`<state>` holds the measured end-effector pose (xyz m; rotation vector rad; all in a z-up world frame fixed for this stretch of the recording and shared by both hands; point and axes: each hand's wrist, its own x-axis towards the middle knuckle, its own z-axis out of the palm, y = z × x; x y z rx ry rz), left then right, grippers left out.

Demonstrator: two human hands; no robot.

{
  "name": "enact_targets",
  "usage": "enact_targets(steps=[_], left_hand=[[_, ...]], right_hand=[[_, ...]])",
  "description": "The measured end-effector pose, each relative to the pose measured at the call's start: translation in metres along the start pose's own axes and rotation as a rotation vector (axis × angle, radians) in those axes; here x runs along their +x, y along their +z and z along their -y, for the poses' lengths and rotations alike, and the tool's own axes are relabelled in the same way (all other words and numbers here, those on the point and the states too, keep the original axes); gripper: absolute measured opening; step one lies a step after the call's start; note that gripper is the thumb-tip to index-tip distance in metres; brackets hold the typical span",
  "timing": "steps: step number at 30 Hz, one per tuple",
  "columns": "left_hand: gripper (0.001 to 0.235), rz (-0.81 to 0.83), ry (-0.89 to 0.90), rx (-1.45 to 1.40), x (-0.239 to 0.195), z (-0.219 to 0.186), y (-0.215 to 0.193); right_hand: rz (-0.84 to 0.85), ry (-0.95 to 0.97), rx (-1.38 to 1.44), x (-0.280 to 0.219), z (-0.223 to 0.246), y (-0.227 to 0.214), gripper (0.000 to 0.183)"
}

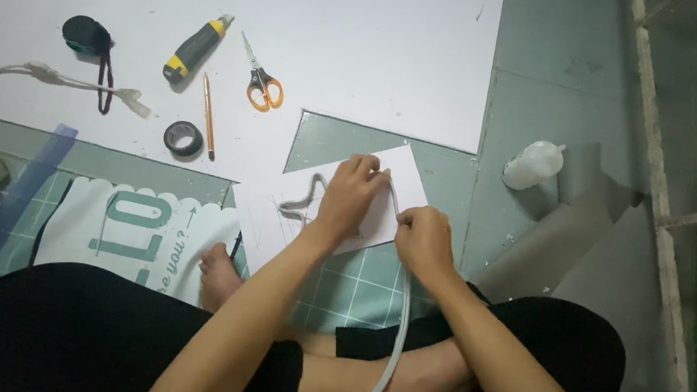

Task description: Finalizing the assembly of an LED star by gluing a flexible LED strip onto a star-shaped template.

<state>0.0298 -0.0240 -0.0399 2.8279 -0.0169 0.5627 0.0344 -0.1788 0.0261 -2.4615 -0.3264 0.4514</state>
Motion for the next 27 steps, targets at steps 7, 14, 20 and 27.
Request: enact_targets(steps=[7, 14, 20, 27], left_hand=[[0.009, 0.007, 0.136, -0.152, -0.01, -0.017, -0.023], [0.026, 0.121, -0.021, -0.343, -0.016, -0.023, -0.031], [0.028, 0.15, -0.073, -0.36, -0.014, -0.024, -0.031], [0.028, 0.162, -0.116, -0.32, -0.015, -0.028, -0.026]], right_hand=[[-0.003, 0.025, -0.005, 0.003, 0.001, 0.002, 0.024], [0.016, 0.055, -0.011, 0.003, -0.005, 0.003, 0.024], [-0.01, 0.141, 0.025, 0.013, -0.02, 0.005, 0.016], [-0.043, 0.107, 0.074, 0.011, -0.024, -0.001, 0.01]])
